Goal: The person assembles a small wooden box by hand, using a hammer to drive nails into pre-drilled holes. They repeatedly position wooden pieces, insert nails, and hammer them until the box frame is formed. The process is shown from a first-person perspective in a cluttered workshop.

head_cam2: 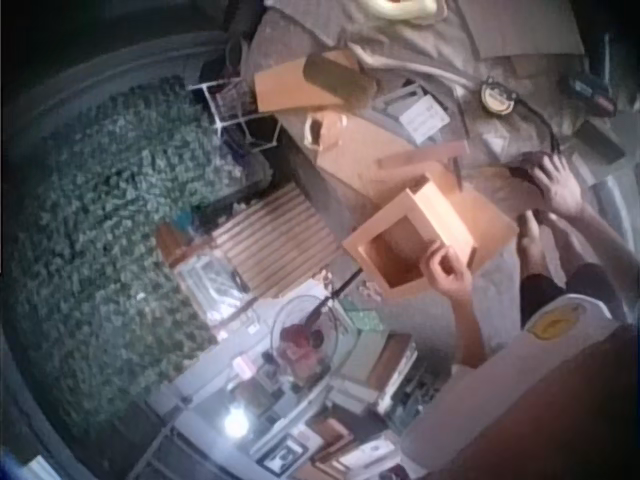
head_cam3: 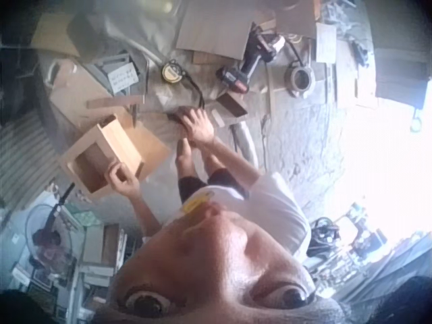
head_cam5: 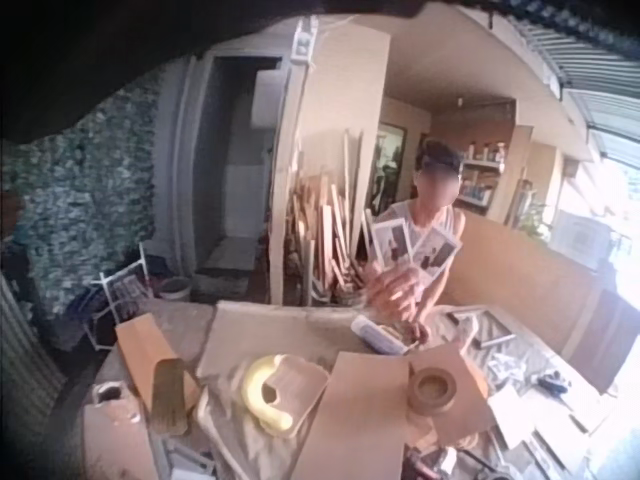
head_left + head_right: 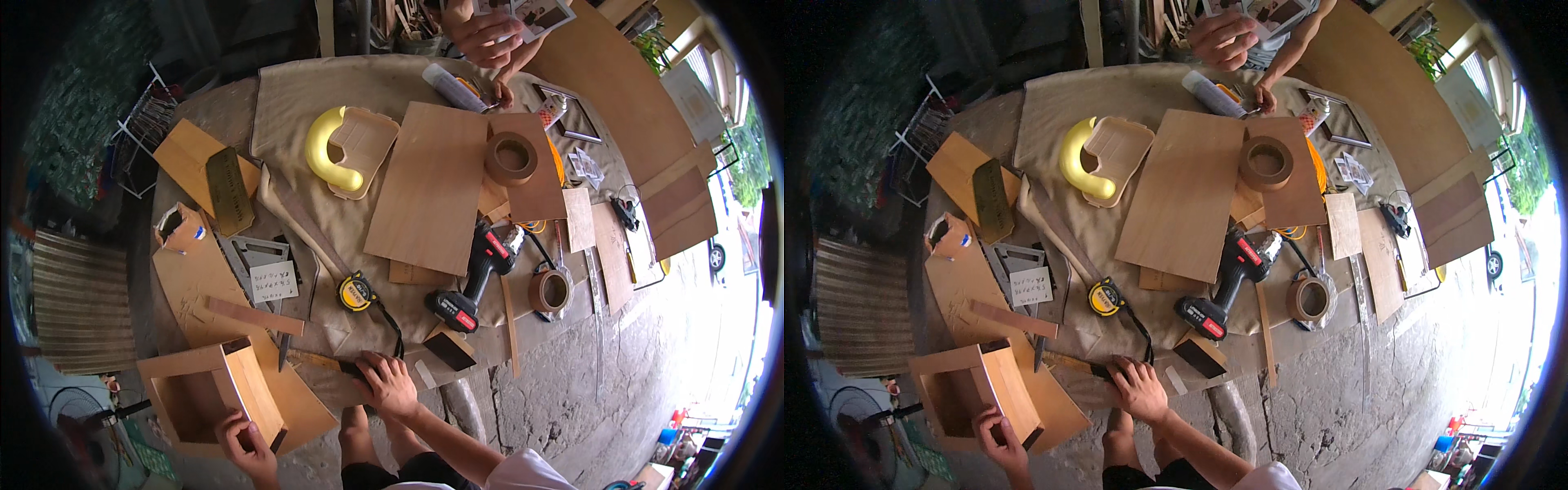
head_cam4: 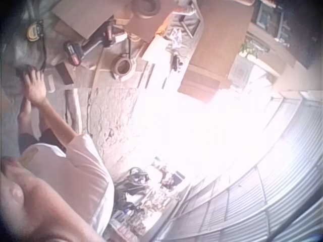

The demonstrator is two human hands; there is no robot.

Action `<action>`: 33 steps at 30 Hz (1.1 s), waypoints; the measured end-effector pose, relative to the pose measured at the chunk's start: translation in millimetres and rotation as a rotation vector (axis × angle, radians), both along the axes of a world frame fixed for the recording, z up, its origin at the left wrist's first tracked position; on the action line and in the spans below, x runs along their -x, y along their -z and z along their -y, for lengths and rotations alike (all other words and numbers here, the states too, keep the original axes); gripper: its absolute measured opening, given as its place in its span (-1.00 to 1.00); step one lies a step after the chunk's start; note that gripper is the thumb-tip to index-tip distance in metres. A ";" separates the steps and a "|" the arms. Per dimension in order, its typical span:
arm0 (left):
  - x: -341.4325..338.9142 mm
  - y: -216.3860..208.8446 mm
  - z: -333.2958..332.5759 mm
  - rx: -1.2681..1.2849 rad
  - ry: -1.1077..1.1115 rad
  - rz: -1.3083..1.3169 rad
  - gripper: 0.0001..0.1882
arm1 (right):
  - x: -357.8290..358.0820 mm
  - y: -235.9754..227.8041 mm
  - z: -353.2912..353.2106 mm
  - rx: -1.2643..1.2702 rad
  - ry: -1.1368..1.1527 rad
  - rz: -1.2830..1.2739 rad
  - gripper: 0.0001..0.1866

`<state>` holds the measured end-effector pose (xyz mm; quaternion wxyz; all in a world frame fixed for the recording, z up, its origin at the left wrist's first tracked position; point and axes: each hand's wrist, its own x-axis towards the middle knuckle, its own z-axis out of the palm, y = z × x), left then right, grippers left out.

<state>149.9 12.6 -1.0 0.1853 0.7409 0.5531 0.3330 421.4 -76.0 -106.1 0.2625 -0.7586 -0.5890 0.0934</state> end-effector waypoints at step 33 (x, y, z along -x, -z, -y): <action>-5.3 2.3 2.4 -0.020 -0.023 -0.025 -0.91 | 0.0 0.9 0.3 -0.007 0.013 0.009 -0.57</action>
